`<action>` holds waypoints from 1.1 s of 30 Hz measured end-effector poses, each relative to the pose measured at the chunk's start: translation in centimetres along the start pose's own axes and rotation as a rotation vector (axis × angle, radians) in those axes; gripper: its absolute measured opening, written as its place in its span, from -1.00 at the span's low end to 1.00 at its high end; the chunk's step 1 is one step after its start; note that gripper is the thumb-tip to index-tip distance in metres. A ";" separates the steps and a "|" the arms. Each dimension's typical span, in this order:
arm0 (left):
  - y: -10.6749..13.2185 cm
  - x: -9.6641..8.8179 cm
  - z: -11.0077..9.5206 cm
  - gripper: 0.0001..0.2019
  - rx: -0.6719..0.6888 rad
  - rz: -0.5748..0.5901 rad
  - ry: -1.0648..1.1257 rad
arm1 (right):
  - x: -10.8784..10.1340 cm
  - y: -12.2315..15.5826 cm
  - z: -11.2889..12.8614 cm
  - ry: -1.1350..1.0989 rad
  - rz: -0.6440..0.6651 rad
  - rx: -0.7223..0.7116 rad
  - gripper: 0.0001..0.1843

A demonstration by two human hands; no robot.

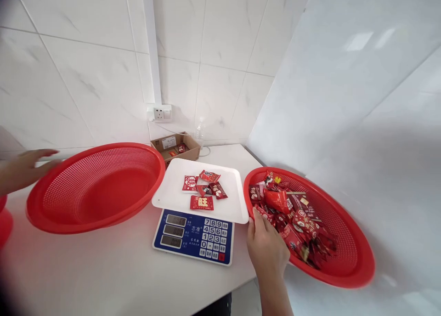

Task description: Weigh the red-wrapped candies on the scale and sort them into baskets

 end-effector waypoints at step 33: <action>1.8 -2.1 -30.6 -0.58 0.909 -0.105 0.119 | 0.6 1.0 -1.5 0.023 -0.181 -0.233 -0.57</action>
Point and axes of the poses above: each hand's wrist, its own y-axis away from the middle knuckle, its own x-axis out of the palm, z = x × y, the point moved 3 cm from there along -y, towards the middle knuckle, and after that the axes turned 15 degrees about -y, right-handed, at the moved point
